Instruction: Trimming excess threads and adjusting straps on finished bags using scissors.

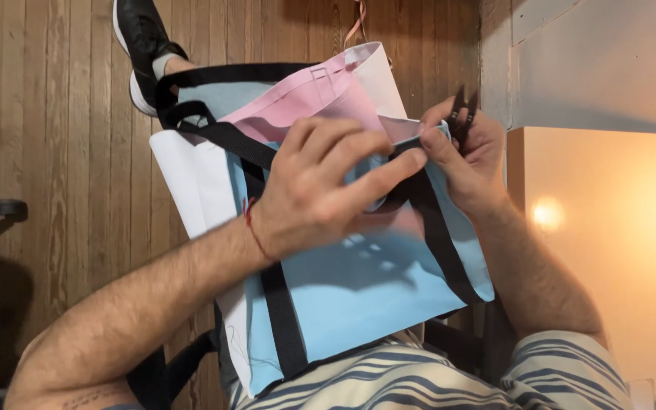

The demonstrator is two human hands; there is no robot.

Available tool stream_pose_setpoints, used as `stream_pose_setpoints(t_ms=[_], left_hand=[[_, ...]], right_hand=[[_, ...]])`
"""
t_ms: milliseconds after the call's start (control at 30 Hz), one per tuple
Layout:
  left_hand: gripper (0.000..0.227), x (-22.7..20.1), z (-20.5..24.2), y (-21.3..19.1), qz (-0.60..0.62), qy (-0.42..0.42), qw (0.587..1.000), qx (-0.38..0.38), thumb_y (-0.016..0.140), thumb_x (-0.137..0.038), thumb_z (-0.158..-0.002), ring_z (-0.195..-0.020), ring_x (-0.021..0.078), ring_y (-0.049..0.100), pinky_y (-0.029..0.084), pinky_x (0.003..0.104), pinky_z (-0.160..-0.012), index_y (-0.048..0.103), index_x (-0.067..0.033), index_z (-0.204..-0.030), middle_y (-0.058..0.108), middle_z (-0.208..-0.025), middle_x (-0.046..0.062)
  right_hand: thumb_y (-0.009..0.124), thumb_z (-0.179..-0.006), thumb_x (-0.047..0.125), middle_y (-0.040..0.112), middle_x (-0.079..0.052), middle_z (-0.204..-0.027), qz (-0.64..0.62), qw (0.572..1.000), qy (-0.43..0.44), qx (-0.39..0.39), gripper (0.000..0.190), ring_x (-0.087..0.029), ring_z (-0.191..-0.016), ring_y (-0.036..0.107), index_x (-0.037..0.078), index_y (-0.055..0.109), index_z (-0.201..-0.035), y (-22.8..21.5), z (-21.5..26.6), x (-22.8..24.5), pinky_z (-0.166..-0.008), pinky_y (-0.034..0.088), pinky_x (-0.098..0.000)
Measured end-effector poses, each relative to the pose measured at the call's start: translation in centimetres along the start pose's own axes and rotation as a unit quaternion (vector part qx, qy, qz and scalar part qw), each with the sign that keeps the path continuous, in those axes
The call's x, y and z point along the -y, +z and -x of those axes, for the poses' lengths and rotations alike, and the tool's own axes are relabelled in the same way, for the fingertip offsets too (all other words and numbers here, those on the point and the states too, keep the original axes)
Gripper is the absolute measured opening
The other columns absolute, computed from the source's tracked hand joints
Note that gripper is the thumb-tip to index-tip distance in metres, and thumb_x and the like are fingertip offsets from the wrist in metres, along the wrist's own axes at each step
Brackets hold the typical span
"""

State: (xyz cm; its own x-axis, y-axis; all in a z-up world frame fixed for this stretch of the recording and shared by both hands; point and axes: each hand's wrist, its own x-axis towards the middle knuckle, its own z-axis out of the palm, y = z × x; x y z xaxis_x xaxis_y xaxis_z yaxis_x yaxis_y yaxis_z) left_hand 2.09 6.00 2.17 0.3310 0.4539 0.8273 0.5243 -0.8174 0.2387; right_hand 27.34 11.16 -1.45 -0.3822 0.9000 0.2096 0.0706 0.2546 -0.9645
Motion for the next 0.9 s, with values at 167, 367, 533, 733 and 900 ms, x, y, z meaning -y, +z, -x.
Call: stream_pose_setpoints(t_ms=[167, 367, 533, 733, 900], left_hand=[[0.058, -1.6, -0.2, -1.8, -0.128, -0.045, 0.988, 0.072, 0.084, -0.041, -0.084, -0.092, 0.0226, 0.065, 0.051, 0.036, -0.078, 0.067, -0.0031, -0.124, 0.068, -0.108, 0.010], [0.019, 6.0, -3.3, -4.4, 0.053, -0.136, 0.986, 0.086, 0.076, -0.014, -0.095, -0.073, 0.0167, 0.070, 0.053, 0.030, -0.062, 0.075, -0.0057, -0.112, 0.074, -0.091, 0.003], [0.014, 9.6, -2.3, -1.3, -0.147, -0.165, 0.974, 0.051, 0.081, -0.011, -0.099, -0.056, 0.0252, 0.059, 0.043, 0.039, -0.054, 0.075, -0.0015, -0.092, 0.064, -0.067, 0.011], [0.033, 3.1, -0.6, -1.3, 0.040, -0.116, 0.991, 0.059, 0.090, -0.025, -0.090, -0.104, 0.0264, 0.060, 0.051, 0.039, -0.089, 0.073, -0.0033, -0.109, 0.068, -0.109, 0.008], [0.015, 3.9, 0.7, 0.3, -0.009, -0.118, 0.992, 0.049, 0.083, -0.014, -0.099, -0.108, 0.0220, 0.061, 0.045, 0.041, -0.095, 0.073, -0.0099, -0.109, 0.069, -0.108, -0.002]], right_hand=[[0.074, -0.104, 0.023, 0.051, 0.011, -0.081, 0.049, 0.998, 0.030, -0.018, 0.020, 0.001, -0.071, 0.038, 0.005, 0.066, -0.105, 0.7, -0.8, 1.6, -0.064, 0.027, -0.0173], [0.071, -0.107, 0.019, 0.053, 0.010, -0.084, -0.023, 0.997, 0.047, 0.057, 0.015, 0.000, -0.075, 0.042, 0.005, 0.067, -0.105, -0.1, -2.1, 1.0, -0.067, 0.031, -0.0189], [0.069, -0.109, 0.020, 0.060, 0.007, -0.091, -0.111, 0.987, 0.074, 0.087, 0.016, -0.002, -0.083, 0.051, 0.005, 0.067, -0.107, -0.2, -3.3, 0.3, -0.075, 0.040, -0.0192], [0.066, -0.106, 0.022, 0.063, 0.007, -0.091, -0.162, 0.973, 0.149, 0.065, 0.016, -0.001, -0.084, 0.055, 0.006, 0.066, -0.104, -0.4, -4.1, -0.8, -0.076, 0.043, -0.0194], [0.065, -0.111, 0.022, 0.055, 0.009, -0.086, -0.110, 0.983, 0.119, 0.081, 0.017, -0.001, -0.082, 0.047, 0.006, 0.065, -0.105, -0.7, -4.5, -1.5, -0.075, 0.038, -0.0187]])
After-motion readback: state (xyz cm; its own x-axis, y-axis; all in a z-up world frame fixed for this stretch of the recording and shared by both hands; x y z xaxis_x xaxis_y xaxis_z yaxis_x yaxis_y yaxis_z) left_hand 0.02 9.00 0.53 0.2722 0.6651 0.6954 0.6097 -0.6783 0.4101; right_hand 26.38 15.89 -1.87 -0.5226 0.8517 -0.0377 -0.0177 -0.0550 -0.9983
